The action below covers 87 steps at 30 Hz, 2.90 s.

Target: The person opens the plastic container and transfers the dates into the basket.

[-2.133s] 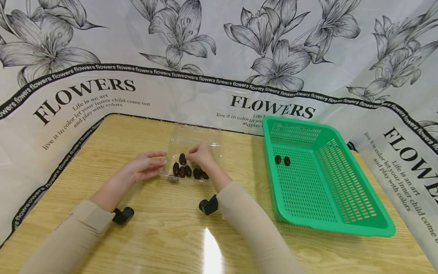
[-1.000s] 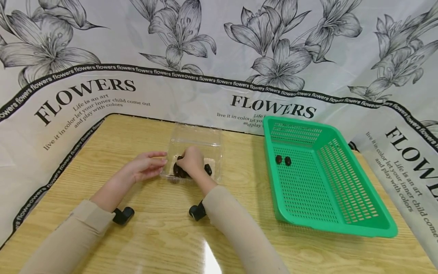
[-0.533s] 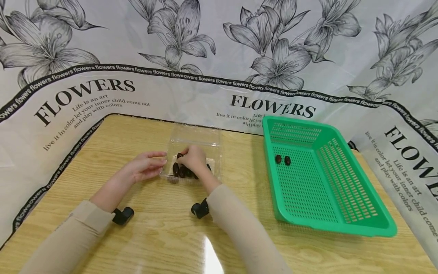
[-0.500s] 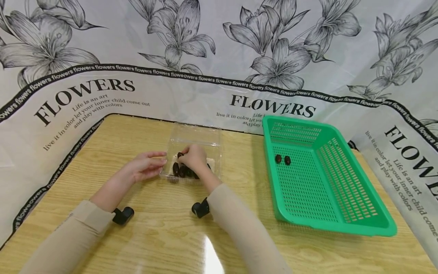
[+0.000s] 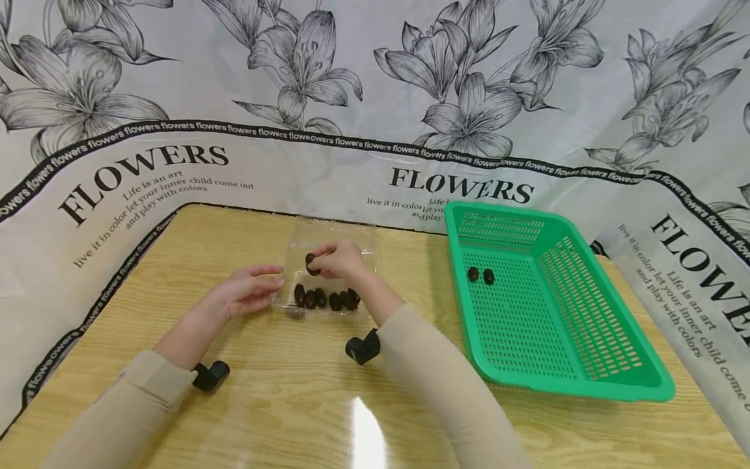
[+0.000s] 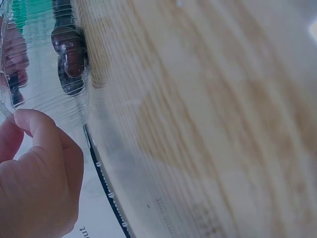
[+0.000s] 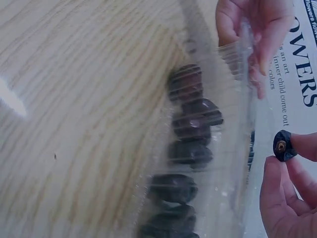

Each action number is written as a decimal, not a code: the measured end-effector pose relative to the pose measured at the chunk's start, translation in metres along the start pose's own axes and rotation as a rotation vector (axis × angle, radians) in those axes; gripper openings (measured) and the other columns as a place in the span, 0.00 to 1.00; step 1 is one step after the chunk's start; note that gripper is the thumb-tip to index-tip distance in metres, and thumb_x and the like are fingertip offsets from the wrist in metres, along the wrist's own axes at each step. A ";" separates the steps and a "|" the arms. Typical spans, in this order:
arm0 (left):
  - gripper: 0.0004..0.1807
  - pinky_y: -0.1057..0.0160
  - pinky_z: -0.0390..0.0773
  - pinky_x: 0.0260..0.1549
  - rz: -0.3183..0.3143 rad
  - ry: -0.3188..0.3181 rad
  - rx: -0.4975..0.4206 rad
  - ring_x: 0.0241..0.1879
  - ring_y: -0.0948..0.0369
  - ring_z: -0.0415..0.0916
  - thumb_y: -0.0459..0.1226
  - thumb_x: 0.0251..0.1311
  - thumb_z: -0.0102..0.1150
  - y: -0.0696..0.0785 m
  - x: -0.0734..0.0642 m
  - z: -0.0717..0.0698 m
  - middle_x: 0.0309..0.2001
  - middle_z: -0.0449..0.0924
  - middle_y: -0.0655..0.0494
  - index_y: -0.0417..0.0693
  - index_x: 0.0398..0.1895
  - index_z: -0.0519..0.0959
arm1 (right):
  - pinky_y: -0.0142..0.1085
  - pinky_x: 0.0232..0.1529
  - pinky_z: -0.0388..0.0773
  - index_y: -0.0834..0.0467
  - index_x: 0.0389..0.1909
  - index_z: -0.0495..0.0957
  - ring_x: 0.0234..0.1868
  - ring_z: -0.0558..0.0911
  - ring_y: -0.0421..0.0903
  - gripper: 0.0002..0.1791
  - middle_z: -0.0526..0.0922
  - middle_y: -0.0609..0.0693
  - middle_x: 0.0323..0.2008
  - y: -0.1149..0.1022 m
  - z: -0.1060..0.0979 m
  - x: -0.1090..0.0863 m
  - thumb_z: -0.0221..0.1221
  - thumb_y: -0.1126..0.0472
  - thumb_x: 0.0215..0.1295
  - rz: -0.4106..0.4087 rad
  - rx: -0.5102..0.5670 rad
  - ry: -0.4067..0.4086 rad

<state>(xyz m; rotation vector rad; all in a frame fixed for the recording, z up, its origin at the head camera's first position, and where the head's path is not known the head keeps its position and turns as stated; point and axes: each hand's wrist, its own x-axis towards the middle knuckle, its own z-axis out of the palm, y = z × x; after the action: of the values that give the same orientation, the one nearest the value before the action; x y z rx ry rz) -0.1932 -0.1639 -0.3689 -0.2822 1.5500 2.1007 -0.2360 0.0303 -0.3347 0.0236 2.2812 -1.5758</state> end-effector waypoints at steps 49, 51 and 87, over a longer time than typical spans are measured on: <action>0.32 0.75 0.76 0.30 -0.003 0.015 0.015 0.29 0.66 0.73 0.26 0.62 0.52 0.000 0.000 0.000 0.32 0.72 0.56 0.34 0.68 0.53 | 0.31 0.40 0.80 0.68 0.57 0.67 0.31 0.82 0.40 0.23 0.83 0.46 0.31 -0.027 -0.192 -0.064 0.59 0.71 0.60 0.034 0.145 -0.022; 0.32 0.75 0.76 0.31 -0.003 0.013 0.009 0.29 0.66 0.73 0.25 0.62 0.51 -0.001 0.000 -0.001 0.32 0.72 0.56 0.34 0.68 0.53 | 0.31 0.41 0.80 0.68 0.59 0.65 0.31 0.82 0.40 0.25 0.82 0.45 0.30 -0.025 -0.199 -0.066 0.58 0.70 0.61 0.042 0.133 -0.020; 0.32 0.75 0.76 0.30 -0.010 0.005 0.014 0.30 0.66 0.71 0.27 0.63 0.50 -0.004 0.001 -0.004 0.34 0.70 0.54 0.34 0.69 0.51 | 0.31 0.40 0.80 0.47 0.28 0.79 0.30 0.82 0.38 0.10 0.83 0.43 0.27 0.061 -0.289 -0.068 0.60 0.68 0.60 0.186 0.089 0.070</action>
<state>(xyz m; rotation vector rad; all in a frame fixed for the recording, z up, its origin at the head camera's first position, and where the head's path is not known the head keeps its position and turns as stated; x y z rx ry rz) -0.1927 -0.1662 -0.3743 -0.2900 1.5626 2.0819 -0.2419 0.3284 -0.2800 0.3091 2.1870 -1.5998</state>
